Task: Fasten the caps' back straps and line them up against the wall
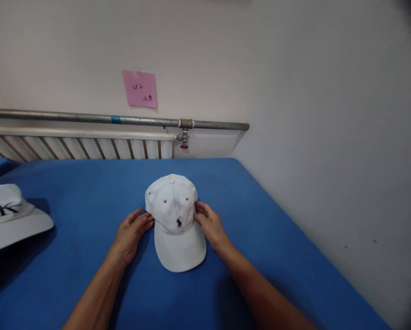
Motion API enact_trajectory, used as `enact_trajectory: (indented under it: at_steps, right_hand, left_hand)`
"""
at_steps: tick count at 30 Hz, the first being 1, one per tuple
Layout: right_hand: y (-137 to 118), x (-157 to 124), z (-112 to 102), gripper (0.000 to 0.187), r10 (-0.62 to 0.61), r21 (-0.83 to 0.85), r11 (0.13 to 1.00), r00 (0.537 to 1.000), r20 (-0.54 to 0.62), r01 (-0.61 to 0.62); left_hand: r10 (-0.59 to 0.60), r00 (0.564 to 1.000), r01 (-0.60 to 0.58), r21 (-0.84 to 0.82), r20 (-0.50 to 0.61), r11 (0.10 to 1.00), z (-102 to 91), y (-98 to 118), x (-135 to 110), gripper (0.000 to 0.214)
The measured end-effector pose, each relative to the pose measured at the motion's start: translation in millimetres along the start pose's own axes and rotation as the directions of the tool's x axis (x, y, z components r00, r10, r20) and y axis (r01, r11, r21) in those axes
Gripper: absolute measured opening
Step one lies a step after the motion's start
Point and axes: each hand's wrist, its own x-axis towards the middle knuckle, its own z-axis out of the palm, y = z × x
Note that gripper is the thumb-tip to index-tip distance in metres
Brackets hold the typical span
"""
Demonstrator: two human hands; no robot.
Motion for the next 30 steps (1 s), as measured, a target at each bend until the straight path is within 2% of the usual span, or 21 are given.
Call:
enact_trajectory:
  at_steps: [7, 11, 14, 18, 21, 30]
  right_hand:
    - [-2, -17, -18, 0.034, -0.111, -0.257, 0.960, 0.994, 0.000, 0.107]
    - [1, -33, -27, 0.026, -0.206, -0.389, 0.895, 0.976, 0.073, 0.218]
    - [6, -44, -32, 0.020, -0.304, -0.475, 0.807, 0.936, 0.175, 0.351]
    - [9, -53, -35, 0.015, -0.358, -0.536, 0.719, 0.897, 0.260, 0.443]
    - [8, -57, -34, 0.017, -0.364, -0.560, 0.678, 0.880, 0.306, 0.476]
    - [1, -61, -30, 0.018, -0.323, -0.577, 0.681, 0.892, 0.316, 0.451]
  left_hand:
    - [-0.005, 0.999, -0.008, 0.232, 0.054, 0.973, -2.4, 3, -11, 0.032]
    - [0.015, 0.999, -0.029, 0.367, 0.041, 0.930, -4.5, 2, -18, 0.034]
    - [0.062, 0.995, -0.092, 0.536, 0.074, 0.839, -8.2, -1, -20, 0.033]
    - [0.074, 0.986, -0.160, 0.734, 0.149, 0.660, -12.3, -5, -20, 0.036]
    - [0.062, 0.979, -0.192, 0.776, 0.194, 0.601, -14.8, -6, -21, 0.044]
    - [0.007, 0.972, -0.194, 0.786, 0.234, 0.587, -16.9, -6, -20, 0.052]
